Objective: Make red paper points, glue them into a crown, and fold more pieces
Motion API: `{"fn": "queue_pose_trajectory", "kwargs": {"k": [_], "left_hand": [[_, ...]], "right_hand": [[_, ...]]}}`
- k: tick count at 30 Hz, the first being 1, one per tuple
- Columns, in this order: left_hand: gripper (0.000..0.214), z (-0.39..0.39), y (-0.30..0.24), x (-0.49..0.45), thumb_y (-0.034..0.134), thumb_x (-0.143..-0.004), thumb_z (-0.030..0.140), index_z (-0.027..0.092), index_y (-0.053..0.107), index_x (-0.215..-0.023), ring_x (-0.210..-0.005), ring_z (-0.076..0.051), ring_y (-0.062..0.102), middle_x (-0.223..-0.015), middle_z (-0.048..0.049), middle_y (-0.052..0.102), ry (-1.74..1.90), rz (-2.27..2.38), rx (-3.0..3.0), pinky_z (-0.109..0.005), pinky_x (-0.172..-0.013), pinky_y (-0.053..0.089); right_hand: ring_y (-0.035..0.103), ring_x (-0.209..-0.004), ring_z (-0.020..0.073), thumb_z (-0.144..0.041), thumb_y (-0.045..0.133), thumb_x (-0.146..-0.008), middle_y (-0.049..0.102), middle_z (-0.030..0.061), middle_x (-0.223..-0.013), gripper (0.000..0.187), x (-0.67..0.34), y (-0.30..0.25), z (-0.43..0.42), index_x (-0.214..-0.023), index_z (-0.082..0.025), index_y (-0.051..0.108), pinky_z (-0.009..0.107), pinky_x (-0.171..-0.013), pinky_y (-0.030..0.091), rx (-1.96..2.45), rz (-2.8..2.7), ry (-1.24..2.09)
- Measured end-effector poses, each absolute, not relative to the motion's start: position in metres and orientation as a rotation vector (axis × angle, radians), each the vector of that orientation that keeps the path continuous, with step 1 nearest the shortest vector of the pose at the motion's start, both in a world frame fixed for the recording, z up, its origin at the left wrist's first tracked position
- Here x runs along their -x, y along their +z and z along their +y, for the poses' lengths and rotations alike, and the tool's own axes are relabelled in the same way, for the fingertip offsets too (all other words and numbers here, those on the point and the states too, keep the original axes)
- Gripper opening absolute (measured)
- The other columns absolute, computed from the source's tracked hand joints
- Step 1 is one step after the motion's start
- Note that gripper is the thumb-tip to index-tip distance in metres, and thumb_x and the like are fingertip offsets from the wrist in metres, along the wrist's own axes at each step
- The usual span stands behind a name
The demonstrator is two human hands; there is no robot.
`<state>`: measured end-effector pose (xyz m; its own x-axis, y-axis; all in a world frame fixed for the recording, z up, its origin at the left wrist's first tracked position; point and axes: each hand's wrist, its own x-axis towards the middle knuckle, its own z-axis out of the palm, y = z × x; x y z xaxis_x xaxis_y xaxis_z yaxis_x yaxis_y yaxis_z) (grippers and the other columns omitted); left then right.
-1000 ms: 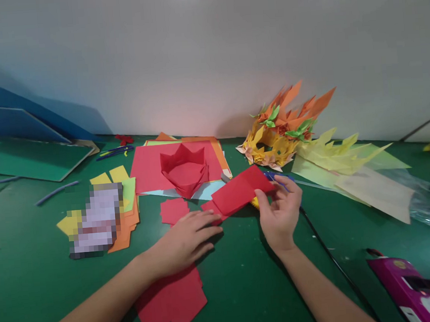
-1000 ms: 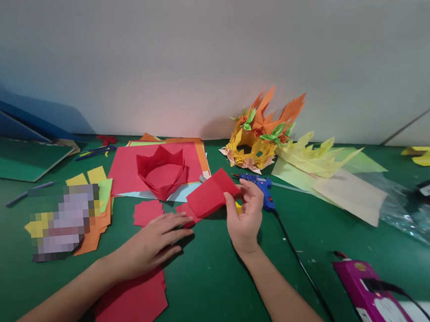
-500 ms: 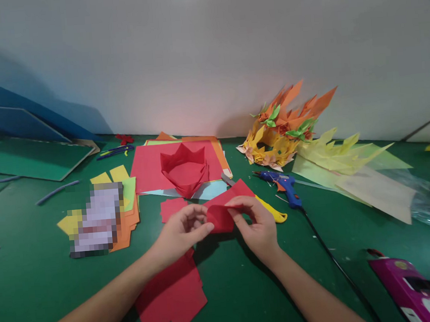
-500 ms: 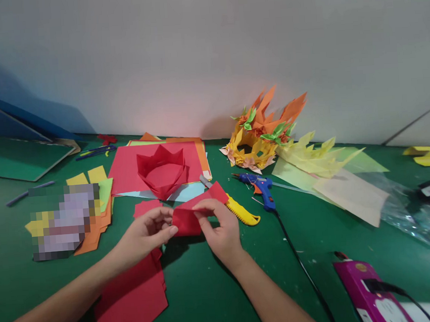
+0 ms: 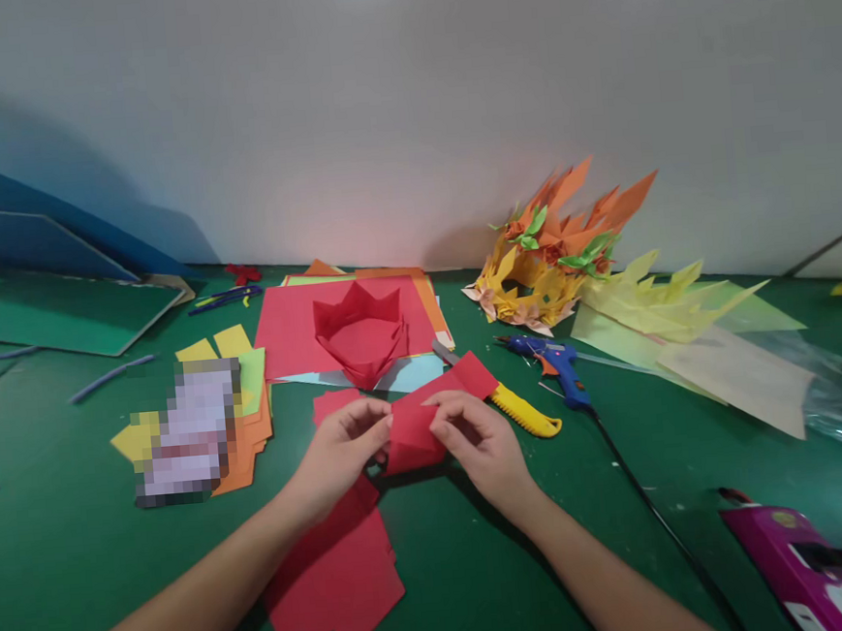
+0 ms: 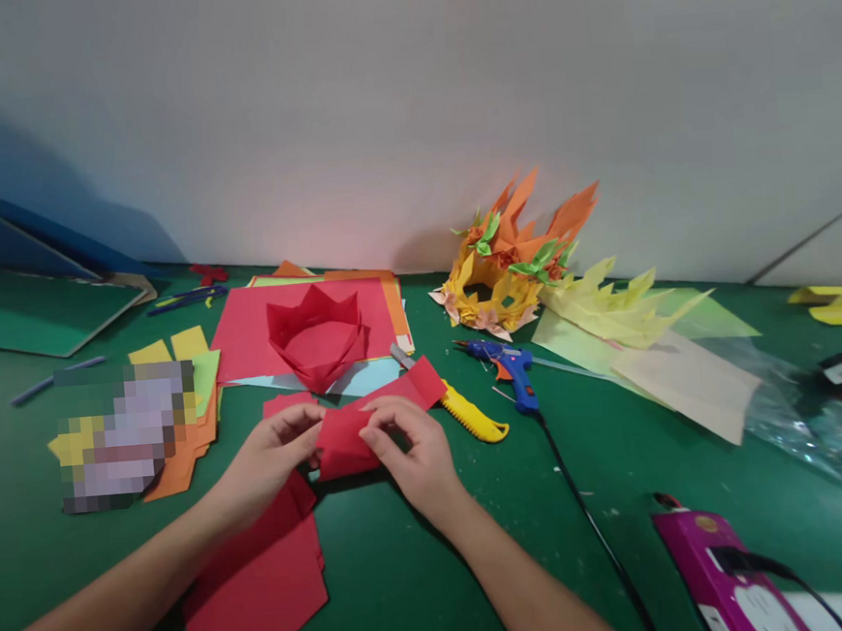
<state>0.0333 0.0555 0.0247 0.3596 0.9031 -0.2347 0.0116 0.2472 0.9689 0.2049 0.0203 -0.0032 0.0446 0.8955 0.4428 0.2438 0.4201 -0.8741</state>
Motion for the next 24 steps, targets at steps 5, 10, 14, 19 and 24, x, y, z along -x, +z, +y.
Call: {"fn": "queue_pose_trajectory", "kwargs": {"k": [5,10,14,19,24], "left_hand": [[0.043,0.054,0.022,-0.035,0.065,-0.068,0.058,0.016,0.056,-0.070,-0.052,-0.007,0.045,-0.057,0.0061,0.046,0.783,1.025,-1.169,-0.020,-0.052,0.039],[0.040,0.054,0.023,-0.035,0.073,-0.062,0.052,0.016,0.060,-0.074,-0.055,-0.009,0.047,-0.061,0.0041,0.053,0.758,1.067,-1.227,-0.021,-0.051,0.041],[0.037,0.054,0.025,-0.035,0.073,-0.061,0.049,0.016,0.060,-0.069,-0.054,-0.009,0.047,-0.061,0.0037,0.055,0.821,1.105,-1.257,-0.022,-0.053,0.041],[0.034,0.054,0.024,-0.036,0.070,-0.063,0.048,0.017,0.060,-0.068,-0.054,-0.010,0.047,-0.060,0.0036,0.055,0.819,1.106,-1.334,-0.023,-0.054,0.040],[0.031,0.052,0.024,-0.036,0.065,-0.067,0.048,0.017,0.063,-0.071,-0.061,-0.013,0.050,-0.065,0.0014,0.059,0.770,1.129,-1.392,-0.026,-0.061,0.042]], "right_hand": [[0.061,-0.075,0.0156,-0.027,0.064,-0.075,0.060,0.0016,-0.080,0.014,-0.200,-0.009,0.023,-0.084,-0.022,0.053,0.028,-0.070,0.052,1.044,-1.321,0.846],[0.062,-0.081,0.0157,-0.030,0.065,-0.074,0.061,0.0021,-0.085,0.021,-0.197,-0.006,0.021,-0.089,-0.023,0.053,0.028,-0.072,0.053,0.990,-1.292,1.000],[0.062,-0.079,0.0165,-0.040,0.066,-0.072,0.063,0.0031,-0.087,0.029,-0.198,-0.004,0.021,-0.093,-0.023,0.055,0.028,-0.069,0.052,1.047,-1.244,1.094],[0.053,-0.059,0.0125,-0.048,0.065,-0.070,0.058,-0.0014,-0.068,0.031,-0.198,-0.001,0.021,-0.080,-0.020,0.057,0.025,-0.056,0.045,1.158,-1.192,1.185],[0.040,-0.050,0.0091,-0.045,0.065,-0.068,0.047,-0.0047,-0.056,0.029,-0.194,0.003,0.020,-0.066,-0.019,0.053,0.022,-0.048,0.036,1.204,-1.179,1.162]]}}
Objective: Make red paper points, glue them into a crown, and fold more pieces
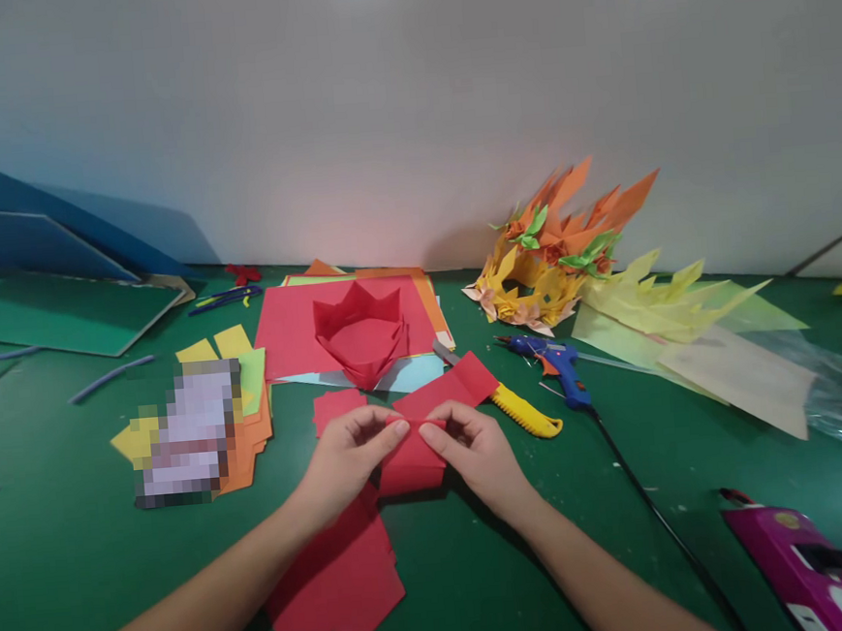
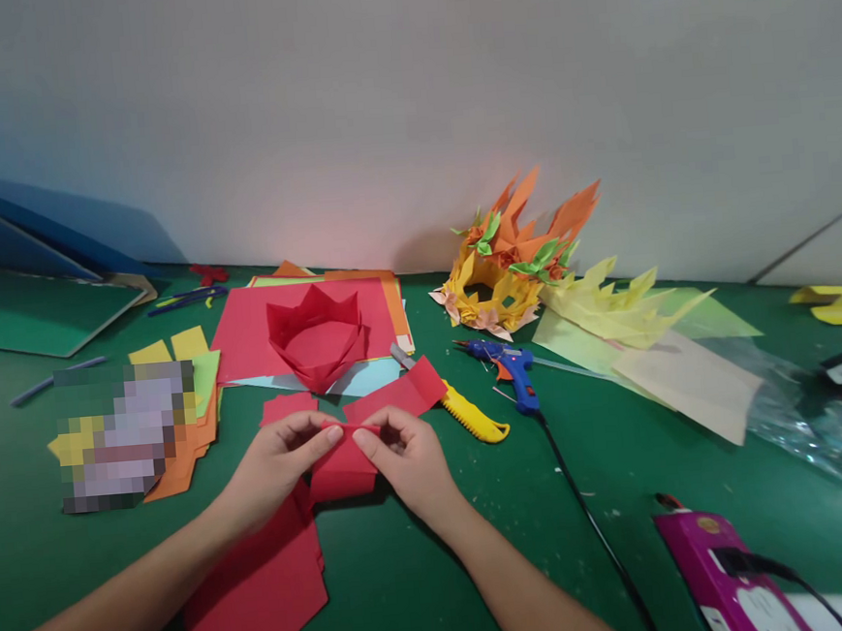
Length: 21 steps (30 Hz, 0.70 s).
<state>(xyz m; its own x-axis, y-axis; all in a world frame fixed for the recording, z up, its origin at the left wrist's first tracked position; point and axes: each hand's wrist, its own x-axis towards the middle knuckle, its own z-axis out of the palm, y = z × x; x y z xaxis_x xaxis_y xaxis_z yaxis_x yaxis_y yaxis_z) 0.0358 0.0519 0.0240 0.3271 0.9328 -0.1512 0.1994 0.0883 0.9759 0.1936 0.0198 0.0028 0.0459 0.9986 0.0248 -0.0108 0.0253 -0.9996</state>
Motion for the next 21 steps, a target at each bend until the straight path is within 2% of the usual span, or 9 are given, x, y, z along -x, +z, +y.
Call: {"fn": "queue_pose_trajectory", "kwargs": {"k": [2,7,15,21], "left_hand": [[0.032,0.0509,0.0249,-0.0362,0.064,-0.068,0.049,0.017,0.064,-0.073,-0.064,-0.014,0.053,-0.068,0.0001,0.061,0.758,1.128,-1.391,-0.027,-0.063,0.043],[0.034,0.0494,0.0263,-0.0372,0.066,-0.067,0.049,0.017,0.066,-0.077,-0.058,-0.013,0.051,-0.064,0.0009,0.059,0.720,1.125,-1.326,-0.025,-0.056,0.040],[0.031,0.0497,0.0239,-0.0378,0.066,-0.067,0.047,0.017,0.060,-0.069,-0.056,-0.011,0.050,-0.062,0.0024,0.057,0.710,1.130,-1.255,-0.023,-0.055,0.039],[0.030,0.0494,0.0263,-0.0386,0.065,-0.068,0.046,0.017,0.061,-0.073,-0.056,-0.012,0.049,-0.061,0.0024,0.056,0.699,1.110,-1.279,-0.024,-0.054,0.038]], "right_hand": [[0.036,-0.048,0.0083,-0.045,0.065,-0.067,0.044,-0.0059,-0.053,0.029,-0.1927,0.0039,0.0194,-0.063,-0.020,0.051,0.021,-0.046,0.033,1.217,-1.188,1.147],[0.032,-0.046,0.0078,-0.045,0.063,-0.069,0.038,-0.0071,-0.050,0.030,-0.1926,0.0050,0.0187,-0.060,-0.020,0.048,0.020,-0.044,0.030,1.236,-1.224,1.145],[0.031,-0.047,0.0080,-0.042,0.062,-0.067,0.037,-0.0072,-0.050,0.030,-0.1923,0.0055,0.0188,-0.058,-0.021,0.044,0.020,-0.044,0.027,1.257,-1.228,1.160],[0.030,-0.047,0.0077,-0.040,0.061,-0.067,0.036,-0.0074,-0.051,0.027,-0.1924,0.0055,0.0188,-0.059,-0.021,0.044,0.021,-0.045,0.026,1.262,-1.228,1.172]]}}
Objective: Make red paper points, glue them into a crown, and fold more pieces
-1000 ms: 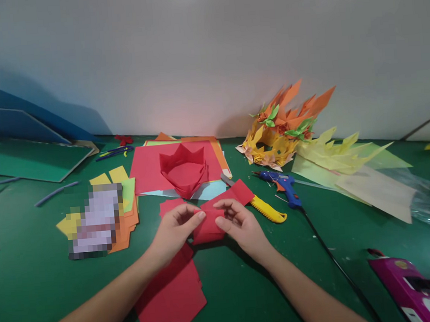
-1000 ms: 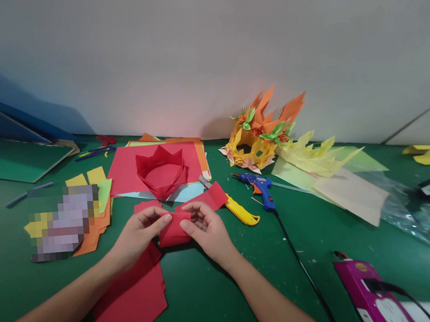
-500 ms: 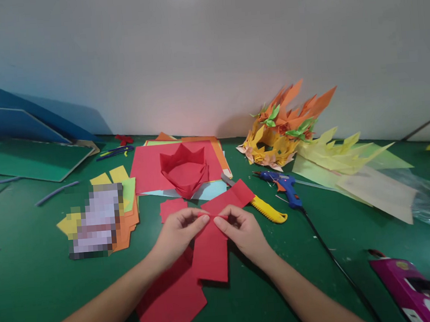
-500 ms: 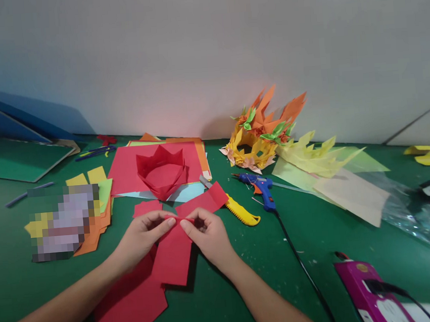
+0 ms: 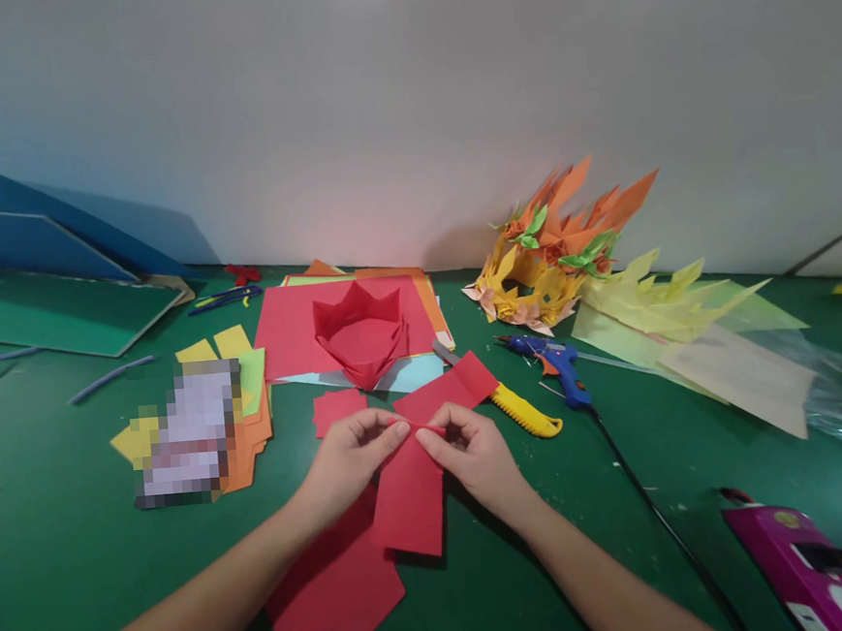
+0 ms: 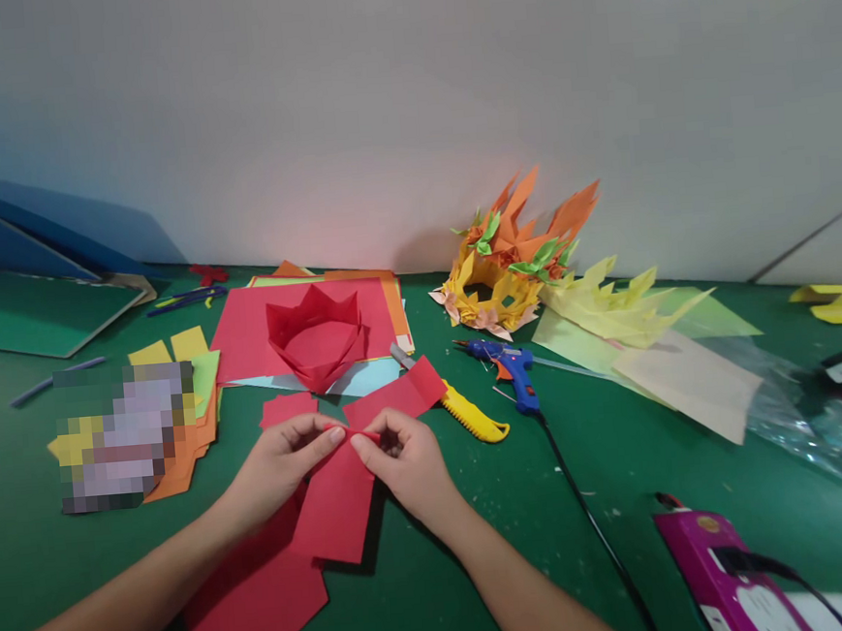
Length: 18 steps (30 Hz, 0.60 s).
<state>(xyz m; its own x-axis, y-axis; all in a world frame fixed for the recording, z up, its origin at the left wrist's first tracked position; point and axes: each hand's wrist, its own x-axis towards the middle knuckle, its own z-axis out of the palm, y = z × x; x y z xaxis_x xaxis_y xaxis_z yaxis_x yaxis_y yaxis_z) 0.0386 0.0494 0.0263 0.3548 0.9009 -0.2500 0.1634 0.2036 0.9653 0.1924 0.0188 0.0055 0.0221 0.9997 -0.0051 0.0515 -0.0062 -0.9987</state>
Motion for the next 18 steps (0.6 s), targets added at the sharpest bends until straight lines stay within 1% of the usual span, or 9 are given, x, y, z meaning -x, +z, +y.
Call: {"fn": "queue_pose_trajectory", "kwargs": {"k": [3,8,11,14,18], "left_hand": [[0.030,0.0498,0.0251,-0.0383,0.065,-0.068,0.045,0.017,0.062,-0.077,-0.054,-0.011,0.045,-0.059,0.0038,0.052,0.706,1.097,-1.321,-0.022,-0.052,0.035],[0.026,0.0514,0.0229,-0.0378,0.062,-0.070,0.042,0.017,0.061,-0.075,-0.051,-0.009,0.039,-0.055,0.0064,0.045,0.717,1.098,-1.417,-0.021,-0.050,0.031],[0.025,0.0530,0.0210,-0.0374,0.060,-0.069,0.041,0.017,0.060,-0.074,-0.052,-0.009,0.041,-0.057,0.0052,0.048,0.694,1.104,-1.454,-0.022,-0.052,0.033],[0.025,0.0537,0.0184,-0.0371,0.058,-0.069,0.041,0.016,0.060,-0.075,-0.056,-0.011,0.046,-0.062,0.0025,0.054,0.677,1.113,-1.498,-0.023,-0.053,0.036],[0.020,0.0526,0.0173,-0.0380,0.057,-0.068,0.037,0.017,0.059,-0.071,-0.061,-0.012,0.051,-0.066,0.0000,0.059,0.702,1.089,-1.527,-0.025,-0.058,0.040]], "right_hand": [[0.031,-0.047,0.0080,-0.040,0.061,-0.067,0.037,-0.0071,-0.051,0.026,-0.1918,0.0036,0.0187,-0.059,-0.020,0.045,0.021,-0.045,0.026,1.261,-1.235,1.169],[0.032,-0.049,0.0081,-0.037,0.061,-0.069,0.039,-0.0066,-0.052,0.024,-0.1913,-0.0011,0.0188,-0.060,-0.020,0.045,0.021,-0.045,0.027,1.240,-1.258,1.137],[0.034,-0.050,0.0084,-0.036,0.060,-0.070,0.042,-0.0057,-0.054,0.022,-0.1910,-0.0026,0.0190,-0.062,-0.020,0.047,0.021,-0.045,0.029,1.233,-1.282,1.128],[0.039,-0.052,0.0093,-0.036,0.058,-0.070,0.046,-0.0042,-0.058,0.018,-0.1901,-0.0030,0.0187,-0.067,-0.020,0.051,0.021,-0.047,0.032,1.226,-1.293,1.133],[0.041,-0.052,0.0100,-0.035,0.056,-0.071,0.046,-0.0040,-0.059,0.016,-0.1888,-0.0036,0.0176,-0.070,-0.020,0.050,0.021,-0.047,0.033,1.226,-1.321,1.111]]}}
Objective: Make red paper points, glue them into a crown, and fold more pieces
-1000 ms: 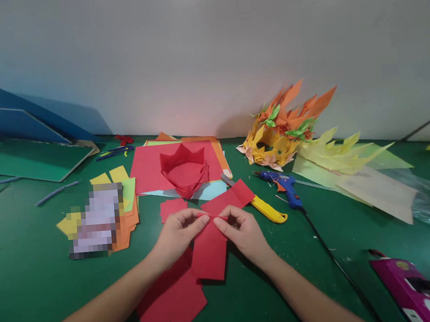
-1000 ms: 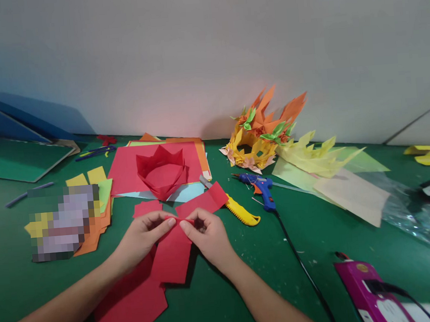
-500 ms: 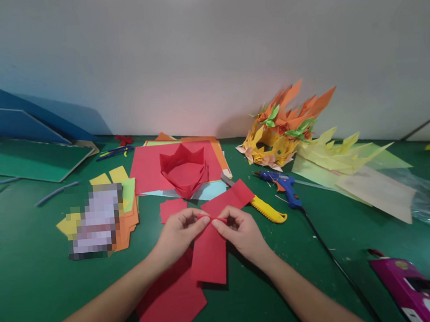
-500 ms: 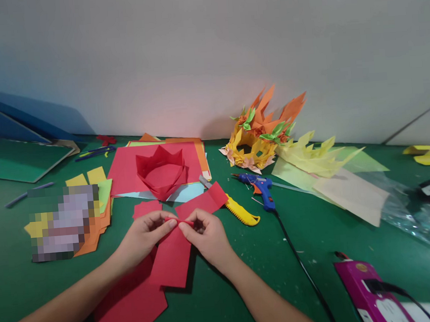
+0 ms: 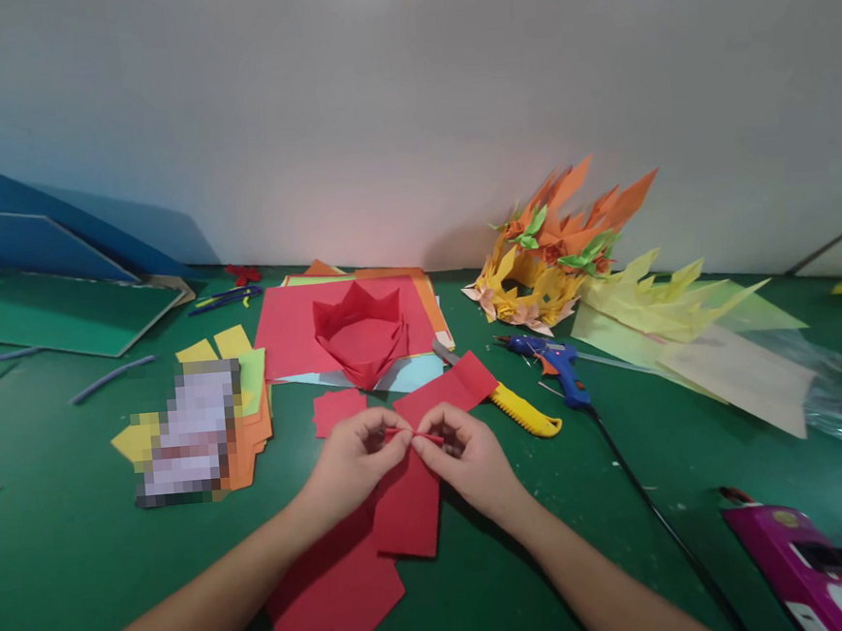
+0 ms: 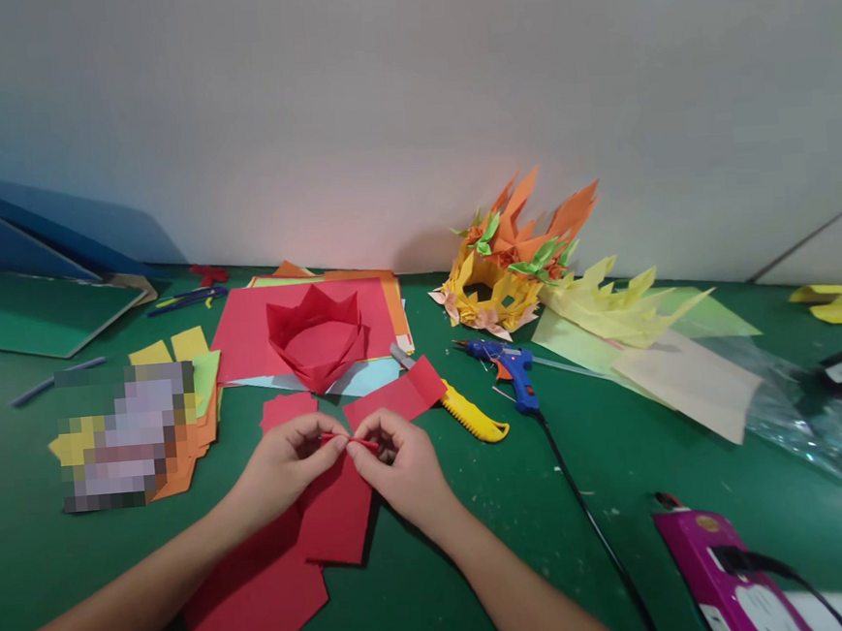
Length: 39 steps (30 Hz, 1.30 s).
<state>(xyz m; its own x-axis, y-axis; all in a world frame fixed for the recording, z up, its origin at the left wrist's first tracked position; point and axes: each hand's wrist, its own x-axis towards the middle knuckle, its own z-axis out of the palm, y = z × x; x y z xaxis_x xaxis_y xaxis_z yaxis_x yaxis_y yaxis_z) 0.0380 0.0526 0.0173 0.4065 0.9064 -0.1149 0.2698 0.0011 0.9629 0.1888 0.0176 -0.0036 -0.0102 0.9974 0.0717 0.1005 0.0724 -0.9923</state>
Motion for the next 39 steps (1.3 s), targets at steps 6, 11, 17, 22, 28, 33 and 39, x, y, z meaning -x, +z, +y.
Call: {"fn": "queue_pose_trajectory", "kwargs": {"k": [6,11,17,22,28,33,39], "left_hand": [[0.012,0.051,0.020,-0.040,0.054,-0.065,0.030,0.018,0.056,-0.063,-0.060,-0.013,0.053,-0.063,0.0005,0.059,0.715,1.047,-1.581,-0.025,-0.059,0.042],[0.012,0.052,0.021,-0.040,0.051,-0.064,0.026,0.018,0.059,-0.063,-0.058,-0.012,0.053,-0.062,0.0005,0.061,0.689,1.074,-1.622,-0.024,-0.057,0.042],[0.008,0.061,0.023,-0.030,0.054,-0.061,0.025,0.018,0.057,-0.060,-0.049,-0.010,0.053,-0.052,0.0027,0.058,0.657,1.117,-1.554,-0.022,-0.049,0.041],[0.015,0.071,0.027,-0.016,0.061,-0.065,0.031,0.019,0.053,-0.064,-0.053,-0.012,0.060,-0.059,0.0010,0.063,0.799,1.145,-1.429,-0.024,-0.053,0.049],[0.027,0.060,0.025,-0.027,0.064,-0.070,0.036,0.018,0.062,-0.089,-0.077,-0.016,0.063,-0.087,-0.0041,0.067,0.773,0.996,-1.575,-0.029,-0.070,0.051],[0.022,0.052,0.023,-0.035,0.061,-0.073,0.041,0.018,0.058,-0.070,-0.058,-0.012,0.054,-0.063,0.0012,0.059,0.658,1.043,-1.550,-0.025,-0.056,0.045],[0.030,0.059,0.029,-0.027,0.068,-0.066,0.044,0.018,0.053,-0.063,-0.051,-0.009,0.048,-0.057,0.0045,0.053,0.783,1.061,-1.329,-0.021,-0.051,0.040]], "right_hand": [[0.040,-0.052,0.0096,-0.025,0.049,-0.071,0.044,-0.0047,-0.056,0.009,-0.189,-0.003,0.016,-0.064,-0.021,0.046,0.020,-0.048,0.033,1.199,-1.466,0.976],[0.039,-0.051,0.0093,-0.021,0.047,-0.073,0.042,-0.0051,-0.055,0.012,-0.191,-0.001,0.015,-0.061,-0.020,0.045,0.020,-0.048,0.033,1.185,-1.550,0.865],[0.038,-0.050,0.0094,-0.021,0.048,-0.072,0.040,-0.0056,-0.054,0.014,-0.198,0.000,0.016,-0.059,-0.021,0.043,0.021,-0.048,0.033,1.198,-1.526,0.858],[0.041,-0.053,0.0101,-0.025,0.050,-0.073,0.043,-0.0051,-0.056,0.016,-0.215,-0.001,0.021,-0.058,-0.021,0.043,0.022,-0.051,0.035,1.230,-1.331,0.776],[0.041,-0.052,0.0101,-0.027,0.052,-0.074,0.044,-0.0049,-0.055,0.016,-0.206,0.000,0.020,-0.060,-0.021,0.046,0.022,-0.050,0.035,1.159,-1.387,0.912],[0.040,-0.051,0.0102,-0.028,0.049,-0.075,0.044,-0.0047,-0.055,0.015,-0.194,0.003,0.018,-0.062,-0.020,0.046,0.022,-0.049,0.035,1.154,-1.468,0.969],[0.045,-0.054,0.0118,-0.027,0.048,-0.076,0.046,-0.0037,-0.056,0.016,-0.212,0.005,0.020,-0.061,-0.021,0.045,0.023,-0.052,0.038,1.208,-1.484,0.815]]}}
